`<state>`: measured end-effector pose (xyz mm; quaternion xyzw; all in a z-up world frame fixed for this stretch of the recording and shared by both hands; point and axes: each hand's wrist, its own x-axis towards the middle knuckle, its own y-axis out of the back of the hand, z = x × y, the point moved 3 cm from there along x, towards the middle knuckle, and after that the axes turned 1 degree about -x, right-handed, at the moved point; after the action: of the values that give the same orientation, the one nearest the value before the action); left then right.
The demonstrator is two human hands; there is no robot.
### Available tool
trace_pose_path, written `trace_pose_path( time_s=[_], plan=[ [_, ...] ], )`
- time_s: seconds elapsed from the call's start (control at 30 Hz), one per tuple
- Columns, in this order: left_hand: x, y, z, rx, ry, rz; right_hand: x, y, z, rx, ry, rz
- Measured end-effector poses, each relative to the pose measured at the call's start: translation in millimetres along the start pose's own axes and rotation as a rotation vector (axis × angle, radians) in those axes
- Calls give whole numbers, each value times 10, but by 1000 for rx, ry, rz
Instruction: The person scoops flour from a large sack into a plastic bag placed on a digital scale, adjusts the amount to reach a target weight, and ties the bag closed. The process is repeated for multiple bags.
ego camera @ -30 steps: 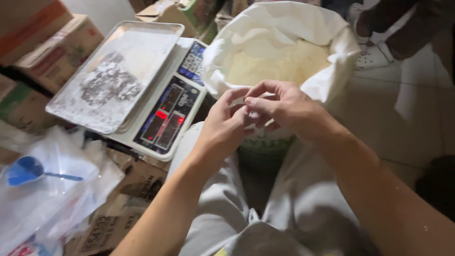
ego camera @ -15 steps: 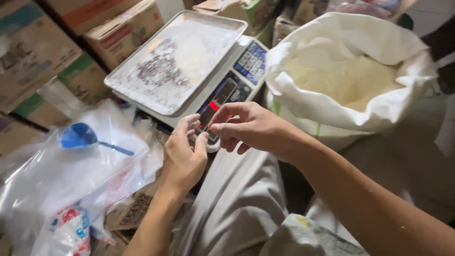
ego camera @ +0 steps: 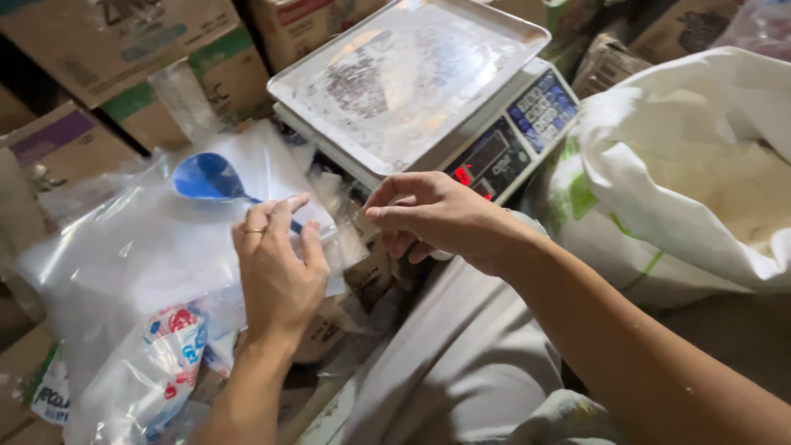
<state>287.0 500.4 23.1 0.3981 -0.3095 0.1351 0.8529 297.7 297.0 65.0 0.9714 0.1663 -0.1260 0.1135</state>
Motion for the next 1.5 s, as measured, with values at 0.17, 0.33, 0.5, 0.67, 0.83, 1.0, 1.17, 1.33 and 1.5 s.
trace_pose_path(
  time_s=[0.17,0.33,0.5,0.67,0.83,1.0,1.17,1.33,1.5],
  plan=[
    [30,127,-266,186,88,51,243,-180,-79,9,37,-82],
    [184,166,-541,124,306,-144,517,-369,-183,-14,-13,-87],
    [330,135,-689,193,301,-188,844,-538,-220,-186,-41,-19],
    [345,60,-898,221,380,-218,1099,-703,-171,-209,10,16],
    [371,151,-1218,169,282,27,1224,-876,-226,-285,55,32],
    [322,246,-1596,6,434,79,1449,-1162,-250,-486,22,135],
    [165,285,-1576,62,302,221,1542,-1341,-225,-694,374,340],
    [134,269,-1517,33,429,160,1570,-1355,-167,-637,176,310],
    [168,312,-1488,170,469,75,1456,-1152,-247,-456,232,387]
  ],
)
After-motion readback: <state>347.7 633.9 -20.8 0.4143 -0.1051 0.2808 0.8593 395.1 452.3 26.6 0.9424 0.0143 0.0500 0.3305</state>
